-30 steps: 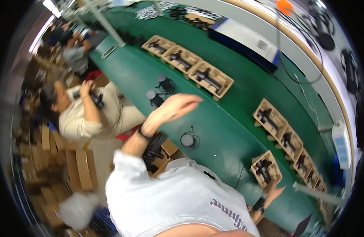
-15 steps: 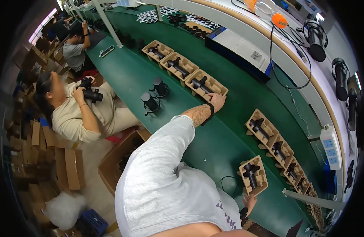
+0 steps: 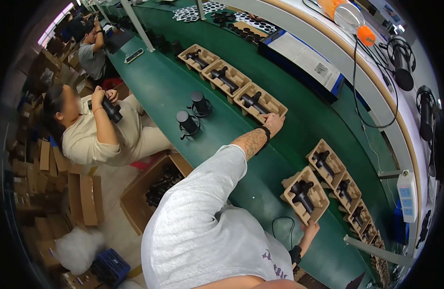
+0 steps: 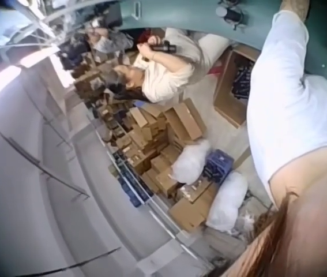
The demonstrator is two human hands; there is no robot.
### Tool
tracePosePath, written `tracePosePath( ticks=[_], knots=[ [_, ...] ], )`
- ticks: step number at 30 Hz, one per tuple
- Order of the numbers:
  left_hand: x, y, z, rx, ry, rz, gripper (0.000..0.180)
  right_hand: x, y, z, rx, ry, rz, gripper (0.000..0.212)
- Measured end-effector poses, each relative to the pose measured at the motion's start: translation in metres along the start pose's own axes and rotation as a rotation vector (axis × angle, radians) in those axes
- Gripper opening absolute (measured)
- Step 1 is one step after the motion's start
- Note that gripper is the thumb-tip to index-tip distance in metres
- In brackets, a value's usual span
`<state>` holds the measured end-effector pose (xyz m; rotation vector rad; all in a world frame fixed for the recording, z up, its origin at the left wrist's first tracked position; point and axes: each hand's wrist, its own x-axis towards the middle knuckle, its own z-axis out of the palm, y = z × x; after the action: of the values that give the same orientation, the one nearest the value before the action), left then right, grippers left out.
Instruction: The person places black components into cardboard trays, moves a stack of trays onto the workbench, and separates them. They then continue placing the black components into the individual trays and move the filled trays along the assembly line.
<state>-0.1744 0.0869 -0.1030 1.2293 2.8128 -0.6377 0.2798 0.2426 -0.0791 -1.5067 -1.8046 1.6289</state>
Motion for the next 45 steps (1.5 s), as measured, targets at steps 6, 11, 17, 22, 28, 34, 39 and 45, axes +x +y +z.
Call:
tracePosePath(
  ticks=[6,11,17,22,28,34,39,45],
  knots=[
    [0.013,0.004,-0.003,-0.028,0.039,0.021,0.063,0.007,-0.112,0.077,-0.011,-0.124,-0.095,0.034],
    [-0.004,-0.002,-0.013,-0.166,0.024,-0.029,0.048,0.071,-0.144,0.136,-0.024,-0.173,-0.136,0.042],
    [0.006,-0.006,-0.011,-0.100,-0.174,0.107,0.047,0.115,-0.145,0.189,-0.329,-0.108,-0.280,0.038],
    [-0.013,-0.028,0.004,-0.302,-0.030,0.137,0.045,0.138,-0.122,0.203,-0.688,0.147,-0.542,0.039],
    [-0.020,-0.037,-0.011,-0.504,-0.129,0.146,0.043,0.173,-0.095,0.175,-0.788,0.023,-0.483,0.046],
    [-0.016,-0.047,-0.013,-0.528,-0.170,0.152,0.046,0.145,-0.119,0.182,-0.974,0.100,-0.543,0.060],
    [-0.007,-0.042,-0.008,-0.561,-0.235,0.111,0.049,0.123,-0.116,0.206,-0.795,0.210,-0.651,0.066],
    [-0.007,-0.038,0.002,-0.603,-0.142,0.102,0.052,0.124,-0.120,0.226,-0.949,0.340,-0.388,0.065]
  ],
)
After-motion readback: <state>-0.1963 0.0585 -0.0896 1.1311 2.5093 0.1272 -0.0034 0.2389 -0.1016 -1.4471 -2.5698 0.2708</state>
